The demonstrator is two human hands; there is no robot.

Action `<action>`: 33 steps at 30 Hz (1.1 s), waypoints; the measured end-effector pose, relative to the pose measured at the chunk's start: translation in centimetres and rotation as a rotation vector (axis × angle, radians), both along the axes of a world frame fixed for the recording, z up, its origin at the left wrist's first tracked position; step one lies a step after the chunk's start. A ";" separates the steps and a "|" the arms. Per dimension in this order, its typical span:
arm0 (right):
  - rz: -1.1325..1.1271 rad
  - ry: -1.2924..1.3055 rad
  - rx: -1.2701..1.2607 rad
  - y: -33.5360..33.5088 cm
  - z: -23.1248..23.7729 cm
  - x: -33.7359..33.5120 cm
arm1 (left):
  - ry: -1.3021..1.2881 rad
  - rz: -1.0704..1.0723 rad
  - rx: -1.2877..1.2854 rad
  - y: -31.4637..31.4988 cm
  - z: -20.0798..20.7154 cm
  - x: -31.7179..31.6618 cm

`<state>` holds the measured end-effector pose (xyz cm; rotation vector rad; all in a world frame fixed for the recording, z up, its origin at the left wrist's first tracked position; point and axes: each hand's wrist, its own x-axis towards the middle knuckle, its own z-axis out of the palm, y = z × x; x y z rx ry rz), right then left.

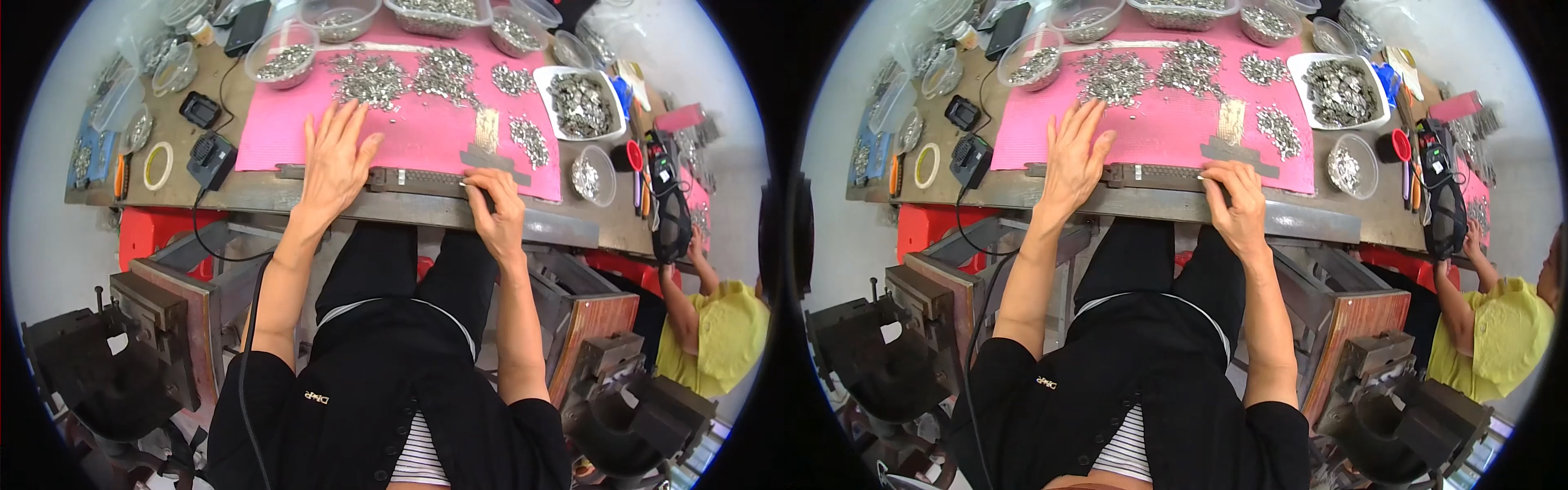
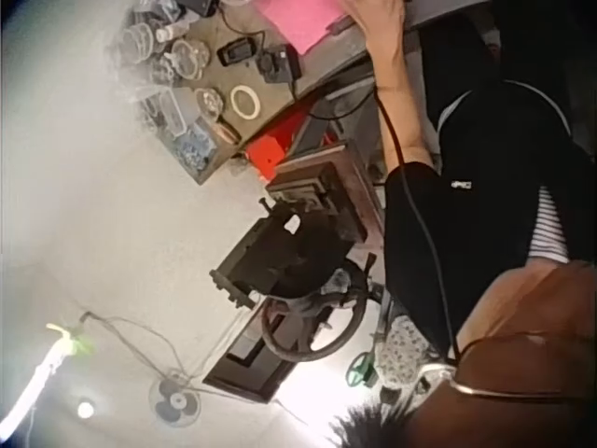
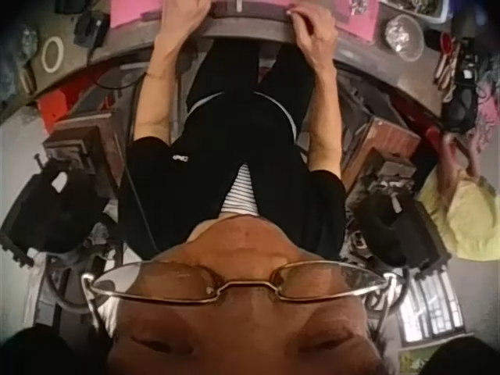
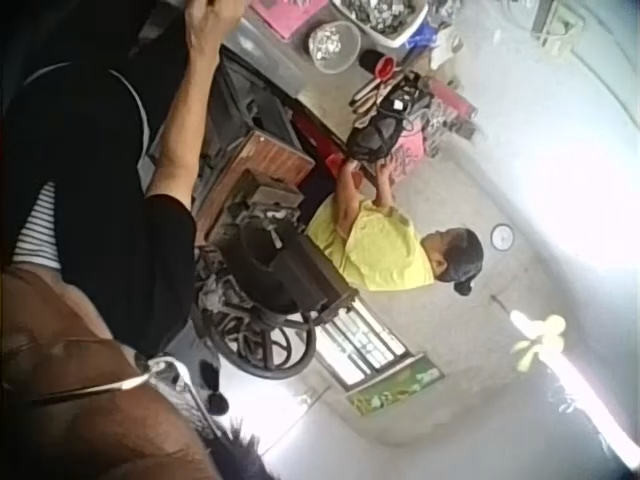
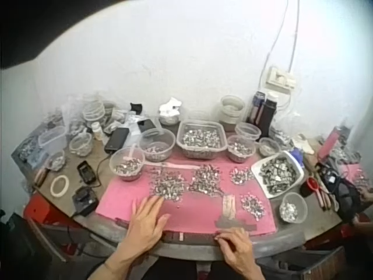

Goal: Sorting and inserting small metal components into a metal fixture at a workbench.

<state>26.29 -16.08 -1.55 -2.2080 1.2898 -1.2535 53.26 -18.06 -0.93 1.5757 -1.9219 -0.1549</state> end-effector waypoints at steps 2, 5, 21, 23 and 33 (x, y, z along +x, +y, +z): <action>0.001 -0.099 0.092 -0.2 -0.1 -0.2 | -0.063 0.018 0.002 -1.3 -0.5 0.0; -0.005 -0.138 0.161 -0.2 0.2 -0.3 | -0.204 -0.054 0.132 -1.7 -0.4 -0.6; 0.150 0.101 -0.040 -5.3 1.8 4.5 | -0.113 -0.050 -0.039 -1.4 -0.4 2.7; 0.208 0.208 -0.113 -7.1 1.6 6.6 | -0.151 -0.075 0.026 -1.3 -0.1 2.2; 0.209 0.351 -0.133 -11.0 1.2 9.4 | -0.048 -0.025 0.048 -1.3 -0.2 3.6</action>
